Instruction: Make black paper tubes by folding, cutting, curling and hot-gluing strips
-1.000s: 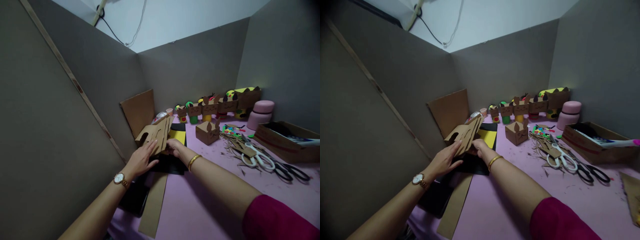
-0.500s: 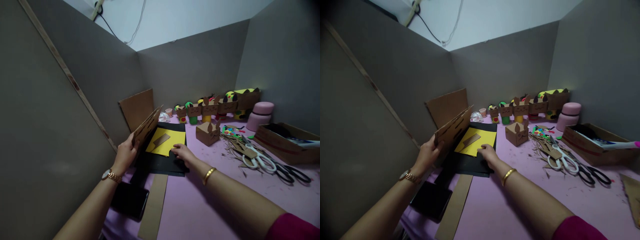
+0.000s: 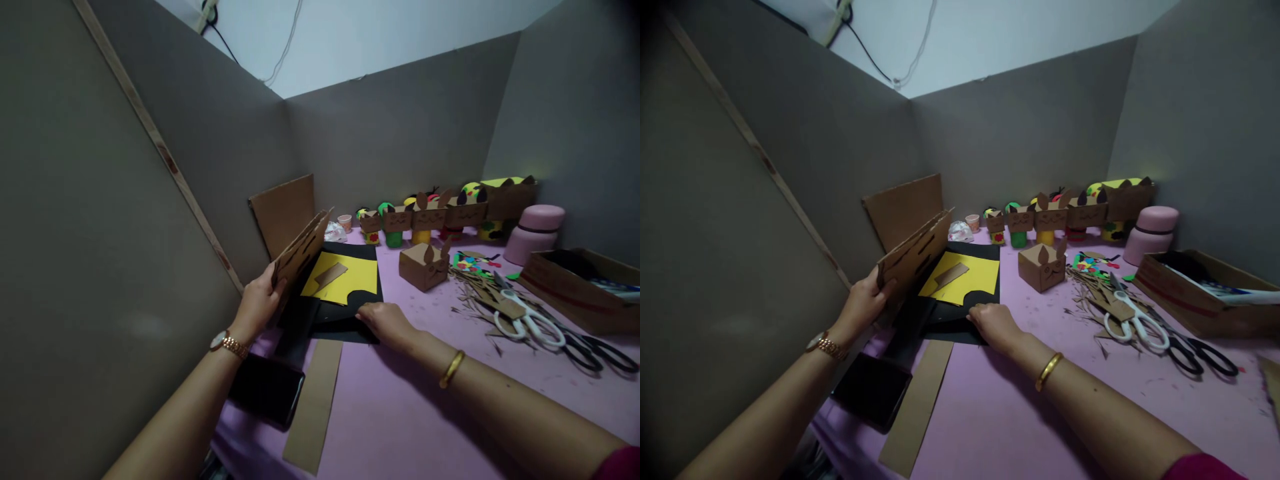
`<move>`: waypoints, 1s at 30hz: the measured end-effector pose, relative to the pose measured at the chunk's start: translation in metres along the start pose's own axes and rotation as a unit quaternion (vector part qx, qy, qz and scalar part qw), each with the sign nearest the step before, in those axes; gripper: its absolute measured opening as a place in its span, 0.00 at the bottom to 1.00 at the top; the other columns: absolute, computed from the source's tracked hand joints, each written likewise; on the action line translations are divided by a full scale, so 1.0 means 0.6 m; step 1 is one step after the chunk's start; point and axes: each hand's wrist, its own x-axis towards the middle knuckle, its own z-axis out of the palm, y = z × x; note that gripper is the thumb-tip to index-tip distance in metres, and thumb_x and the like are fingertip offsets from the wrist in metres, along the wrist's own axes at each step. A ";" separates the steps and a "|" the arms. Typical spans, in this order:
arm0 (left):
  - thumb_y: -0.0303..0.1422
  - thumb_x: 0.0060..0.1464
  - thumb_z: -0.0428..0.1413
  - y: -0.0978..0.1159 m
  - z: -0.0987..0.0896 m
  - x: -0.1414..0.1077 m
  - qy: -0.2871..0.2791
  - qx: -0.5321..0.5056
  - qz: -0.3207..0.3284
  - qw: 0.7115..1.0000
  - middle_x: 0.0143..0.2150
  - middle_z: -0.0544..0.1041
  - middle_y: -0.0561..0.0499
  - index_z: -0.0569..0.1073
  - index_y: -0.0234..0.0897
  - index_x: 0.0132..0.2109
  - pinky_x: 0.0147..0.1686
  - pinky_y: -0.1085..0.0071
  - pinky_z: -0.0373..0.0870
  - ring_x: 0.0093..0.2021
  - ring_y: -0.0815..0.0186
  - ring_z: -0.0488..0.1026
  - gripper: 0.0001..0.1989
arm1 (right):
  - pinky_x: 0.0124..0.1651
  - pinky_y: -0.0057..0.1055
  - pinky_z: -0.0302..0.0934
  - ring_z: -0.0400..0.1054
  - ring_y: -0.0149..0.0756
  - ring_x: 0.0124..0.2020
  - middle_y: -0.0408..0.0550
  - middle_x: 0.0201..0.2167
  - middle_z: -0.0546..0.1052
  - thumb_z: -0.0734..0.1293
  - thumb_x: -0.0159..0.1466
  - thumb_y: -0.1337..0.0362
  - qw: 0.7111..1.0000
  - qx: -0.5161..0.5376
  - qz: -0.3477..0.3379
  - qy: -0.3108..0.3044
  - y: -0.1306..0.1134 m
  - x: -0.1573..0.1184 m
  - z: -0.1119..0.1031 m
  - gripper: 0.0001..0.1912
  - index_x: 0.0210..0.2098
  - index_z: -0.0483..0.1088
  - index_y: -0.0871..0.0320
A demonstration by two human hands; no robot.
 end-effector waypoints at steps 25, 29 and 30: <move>0.29 0.47 0.60 0.056 0.087 -0.090 -0.047 0.057 0.278 0.958 0.68 0.45 0.43 0.51 0.53 0.62 0.57 0.39 0.36 0.66 0.47 0.38 0.39 | 0.33 0.29 0.54 0.68 0.35 0.34 0.47 0.32 0.76 0.57 0.66 0.62 0.996 -0.040 -0.004 0.075 -0.022 0.066 -0.058 0.12 0.31 0.70 0.58; 0.19 0.54 0.50 0.073 0.118 -0.104 -0.033 0.088 0.312 0.945 0.66 0.54 0.48 0.47 0.60 0.62 0.57 0.38 0.31 0.65 0.51 0.43 0.38 | 0.39 0.34 0.60 0.68 0.34 0.35 0.45 0.33 0.74 0.58 0.66 0.61 0.997 -0.030 0.001 0.071 -0.021 0.068 -0.056 0.12 0.34 0.69 0.60; 0.18 0.54 0.48 0.077 0.124 -0.105 -0.026 0.095 0.311 0.945 0.65 0.55 0.47 0.46 0.59 0.63 0.57 0.37 0.31 0.65 0.50 0.43 0.38 | 0.40 0.35 0.61 0.68 0.34 0.35 0.45 0.33 0.74 0.58 0.66 0.61 0.997 -0.025 0.002 0.070 -0.021 0.068 -0.055 0.11 0.34 0.69 0.60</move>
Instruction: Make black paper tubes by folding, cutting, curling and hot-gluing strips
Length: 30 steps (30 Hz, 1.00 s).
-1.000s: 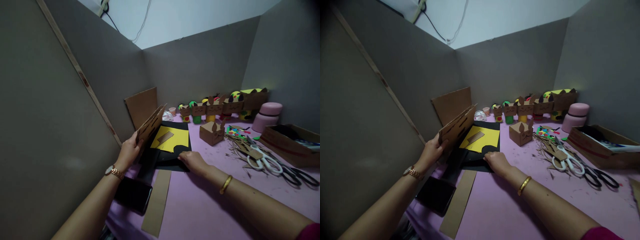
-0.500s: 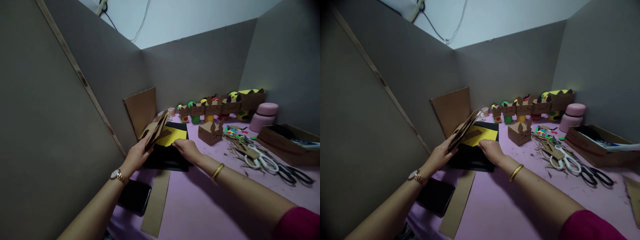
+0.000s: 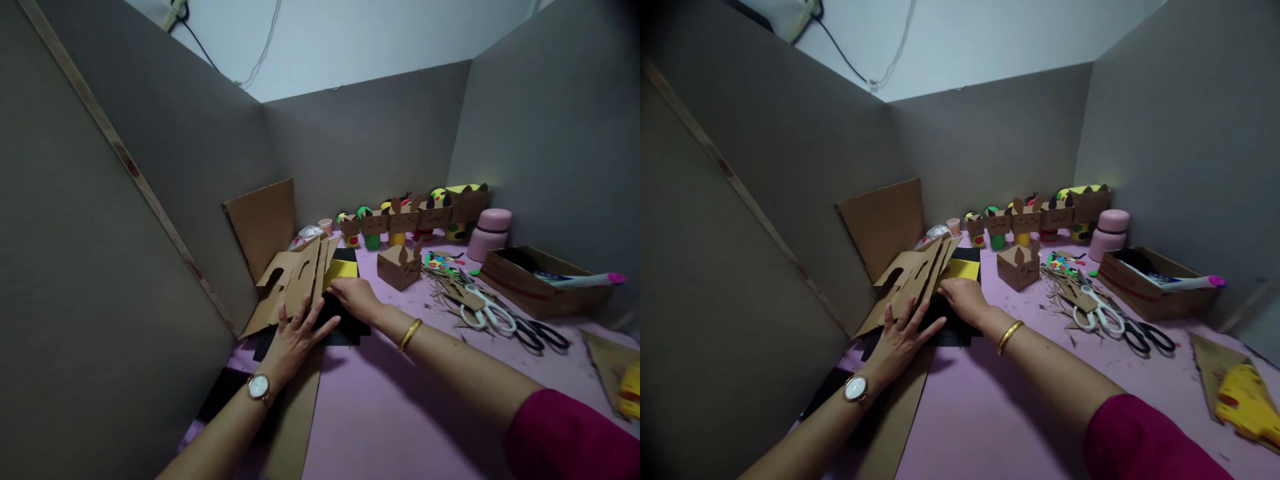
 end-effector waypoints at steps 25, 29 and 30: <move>0.20 0.56 0.45 -0.052 -0.027 0.049 0.111 -0.015 -0.167 0.980 0.60 0.65 0.41 0.42 0.40 0.65 0.49 0.65 0.69 0.55 0.58 0.67 0.34 | 0.41 0.41 0.66 0.69 0.38 0.41 0.50 0.46 0.70 0.62 0.64 0.61 0.728 0.523 0.432 -0.097 0.041 -0.083 0.029 0.15 0.48 0.65 0.60; 0.20 0.56 0.45 -0.054 -0.033 0.049 0.107 -0.014 -0.181 0.978 0.58 0.68 0.41 0.43 0.40 0.65 0.46 0.65 0.71 0.52 0.58 0.70 0.33 | 0.42 0.41 0.65 0.68 0.39 0.42 0.50 0.47 0.70 0.62 0.64 0.61 0.675 0.566 0.448 -0.154 0.024 -0.057 0.051 0.15 0.49 0.64 0.60; 0.19 0.56 0.45 -0.054 -0.033 0.049 0.106 -0.014 -0.181 0.978 0.58 0.68 0.41 0.44 0.39 0.65 0.46 0.65 0.71 0.52 0.57 0.70 0.33 | 0.42 0.41 0.65 0.68 0.39 0.42 0.50 0.47 0.70 0.62 0.64 0.61 0.666 0.575 0.447 -0.161 0.020 -0.048 0.057 0.15 0.49 0.64 0.60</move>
